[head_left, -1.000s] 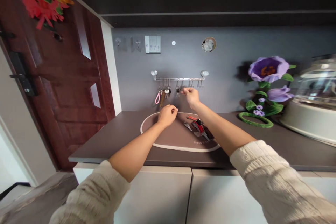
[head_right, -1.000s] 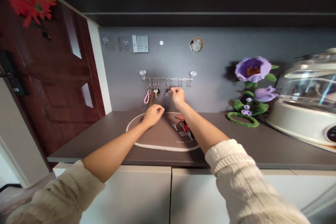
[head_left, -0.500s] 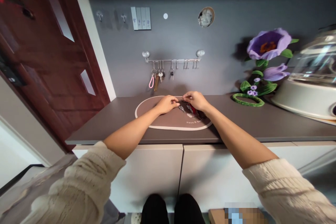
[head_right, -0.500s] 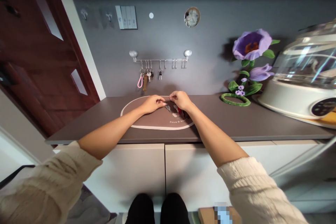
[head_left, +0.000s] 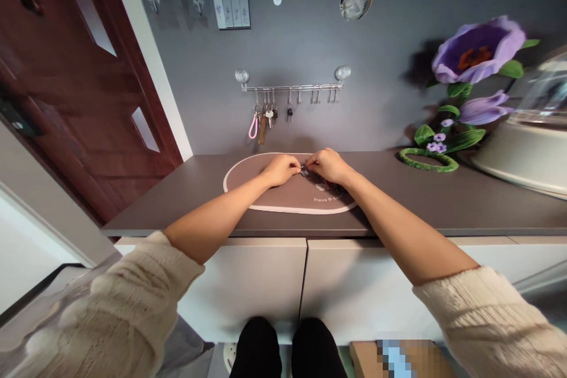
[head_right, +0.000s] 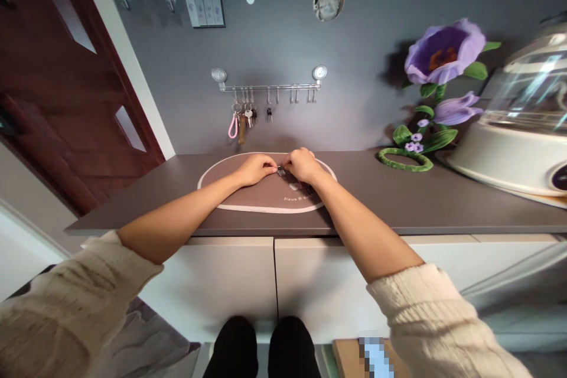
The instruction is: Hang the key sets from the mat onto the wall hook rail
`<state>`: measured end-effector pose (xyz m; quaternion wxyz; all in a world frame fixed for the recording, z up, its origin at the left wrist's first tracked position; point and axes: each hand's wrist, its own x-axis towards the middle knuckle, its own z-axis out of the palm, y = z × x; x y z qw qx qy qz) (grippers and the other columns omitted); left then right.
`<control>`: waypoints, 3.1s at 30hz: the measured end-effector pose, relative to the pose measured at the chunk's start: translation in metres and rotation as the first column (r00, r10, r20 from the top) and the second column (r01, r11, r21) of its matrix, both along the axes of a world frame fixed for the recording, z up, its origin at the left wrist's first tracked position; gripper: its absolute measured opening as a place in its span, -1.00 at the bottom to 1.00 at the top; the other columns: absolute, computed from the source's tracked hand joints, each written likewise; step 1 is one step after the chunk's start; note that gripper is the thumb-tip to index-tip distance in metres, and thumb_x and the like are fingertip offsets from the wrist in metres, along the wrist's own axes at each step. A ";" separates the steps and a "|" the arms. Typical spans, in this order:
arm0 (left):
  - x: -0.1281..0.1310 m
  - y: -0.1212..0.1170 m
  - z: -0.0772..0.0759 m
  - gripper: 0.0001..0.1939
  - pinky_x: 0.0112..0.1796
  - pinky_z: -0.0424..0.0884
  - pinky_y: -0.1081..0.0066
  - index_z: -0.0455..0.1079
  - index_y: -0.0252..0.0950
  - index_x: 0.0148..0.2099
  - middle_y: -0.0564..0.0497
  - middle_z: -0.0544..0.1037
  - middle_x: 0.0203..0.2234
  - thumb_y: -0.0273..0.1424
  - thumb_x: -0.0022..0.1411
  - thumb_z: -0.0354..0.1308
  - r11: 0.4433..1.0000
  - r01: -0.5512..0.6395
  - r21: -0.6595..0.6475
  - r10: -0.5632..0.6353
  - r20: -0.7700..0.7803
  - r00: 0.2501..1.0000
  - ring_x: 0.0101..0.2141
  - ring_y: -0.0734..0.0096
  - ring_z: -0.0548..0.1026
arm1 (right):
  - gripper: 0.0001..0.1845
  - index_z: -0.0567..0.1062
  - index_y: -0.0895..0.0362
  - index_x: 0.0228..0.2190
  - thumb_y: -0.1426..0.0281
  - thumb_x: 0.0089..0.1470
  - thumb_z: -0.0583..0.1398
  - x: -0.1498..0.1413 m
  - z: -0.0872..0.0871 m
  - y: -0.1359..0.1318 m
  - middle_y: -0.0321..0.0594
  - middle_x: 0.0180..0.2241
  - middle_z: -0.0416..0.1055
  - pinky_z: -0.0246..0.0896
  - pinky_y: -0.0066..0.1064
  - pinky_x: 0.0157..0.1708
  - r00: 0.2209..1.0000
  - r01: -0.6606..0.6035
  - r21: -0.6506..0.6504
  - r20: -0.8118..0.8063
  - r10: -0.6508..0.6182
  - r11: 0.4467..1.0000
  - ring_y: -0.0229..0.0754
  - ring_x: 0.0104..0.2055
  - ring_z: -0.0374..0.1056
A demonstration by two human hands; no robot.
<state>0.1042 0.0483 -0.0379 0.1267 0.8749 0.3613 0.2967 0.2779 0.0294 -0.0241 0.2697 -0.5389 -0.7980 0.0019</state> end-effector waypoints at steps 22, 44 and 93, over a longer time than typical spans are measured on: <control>0.005 -0.001 0.007 -0.89 -0.39 0.23 0.47 0.38 -0.37 -0.44 0.04 0.44 -0.55 -0.44 0.04 0.06 0.977 -0.057 -0.207 0.149 0.463 0.874 -0.51 0.53 0.32 | -0.77 0.49 0.17 -0.33 0.36 -0.06 0.13 -0.014 0.010 -0.014 -0.24 -0.49 0.43 0.14 -0.48 -0.37 0.954 0.002 -0.040 -0.299 -0.014 0.999 -0.30 -0.46 0.29; 0.010 0.001 0.004 -0.81 -0.43 0.20 0.50 0.40 -0.38 -0.40 0.06 0.42 -0.59 -0.34 -0.06 0.18 0.928 0.176 -0.329 0.125 0.718 0.684 -0.56 0.60 0.27 | -0.78 0.39 0.19 -0.50 0.27 -0.17 0.19 -0.017 0.008 -0.011 -0.29 -0.51 0.36 0.15 -0.46 -0.38 0.657 -0.204 -0.049 -0.747 0.099 0.978 -0.34 -0.48 0.23; 0.009 0.010 -0.004 -0.88 -0.29 0.30 0.42 0.41 -0.34 -0.41 -0.03 0.51 -0.45 -0.45 0.03 0.05 0.963 -0.100 -0.252 0.235 0.594 0.769 -0.40 0.45 0.42 | -0.84 0.29 0.19 -0.56 0.57 0.00 0.03 -0.046 0.095 0.088 -0.33 -0.70 0.26 0.32 -0.47 -0.51 0.250 -0.006 -0.227 -0.943 -0.218 0.974 -0.40 -0.63 0.23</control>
